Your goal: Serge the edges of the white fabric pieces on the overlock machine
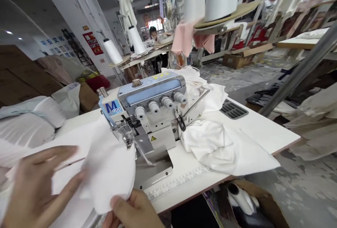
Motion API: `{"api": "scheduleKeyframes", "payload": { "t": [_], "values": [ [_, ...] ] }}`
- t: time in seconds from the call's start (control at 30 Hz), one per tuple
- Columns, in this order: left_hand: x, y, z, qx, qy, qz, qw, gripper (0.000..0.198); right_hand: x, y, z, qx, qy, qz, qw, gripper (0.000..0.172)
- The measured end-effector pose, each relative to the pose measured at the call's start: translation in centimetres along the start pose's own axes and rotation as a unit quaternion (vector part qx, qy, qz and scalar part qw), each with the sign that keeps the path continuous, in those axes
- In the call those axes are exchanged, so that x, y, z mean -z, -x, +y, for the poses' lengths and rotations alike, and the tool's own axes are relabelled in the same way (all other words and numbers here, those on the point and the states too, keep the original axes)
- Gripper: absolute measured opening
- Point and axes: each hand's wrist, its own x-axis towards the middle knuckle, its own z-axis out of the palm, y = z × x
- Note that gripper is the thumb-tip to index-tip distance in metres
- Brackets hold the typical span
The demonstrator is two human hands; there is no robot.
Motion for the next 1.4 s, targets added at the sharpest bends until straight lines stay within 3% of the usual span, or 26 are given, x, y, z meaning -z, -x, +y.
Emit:
{"api": "scheduleKeyframes", "payload": {
  "t": [0.07,0.13,0.2,0.33,0.43,0.53,0.7,0.8,0.97,1.27,1.4],
  "values": [
    [-1.3,-1.8,0.2,-0.058,0.074,-0.083,0.992,0.030,0.0,-0.5,-1.0,0.006,-0.007,-0.005,1.000,0.064],
    [-2.7,-2.5,-0.1,-0.067,0.150,-0.176,0.970,0.048,0.2,-0.8,-1.6,0.033,-0.012,0.007,0.999,0.062],
    [-3.6,-2.1,-0.5,-0.067,0.154,-0.214,0.962,0.062,0.6,-0.8,-2.2,0.068,-0.008,0.021,0.997,0.059],
    [-4.3,1.1,0.1,-0.055,0.067,-0.185,0.979,0.077,1.4,-0.1,-2.8,0.163,0.074,0.046,0.983,0.048],
    [-4.6,3.3,2.2,-0.048,0.001,-0.146,0.988,0.071,1.6,0.6,-2.7,0.248,0.208,0.066,0.944,0.028],
    [-5.1,4.0,4.1,-0.035,-0.050,-0.134,0.989,0.070,1.4,0.8,-1.9,0.296,0.294,0.074,0.906,0.009],
    [-4.4,3.3,5.2,-0.057,-0.060,-0.196,0.977,0.066,0.6,0.4,-0.1,0.281,0.144,0.090,0.945,0.023],
    [-3.8,2.7,5.2,-0.062,-0.052,-0.218,0.973,0.064,-0.1,-0.3,0.7,0.289,0.084,0.137,0.944,0.029],
    [-3.5,2.1,5.2,-0.030,-0.040,-0.205,0.978,0.065,-0.4,-1.0,0.8,0.314,0.079,0.160,0.933,0.016],
    [-4.0,1.9,4.7,-0.045,-0.033,-0.192,0.980,0.056,1.0,0.3,-0.1,0.276,0.039,0.104,0.955,0.022],
    [-4.1,2.2,4.5,-0.048,-0.009,-0.193,0.980,0.054,1.6,-0.2,-0.9,0.259,0.024,0.130,0.957,0.026]
  ]
}}
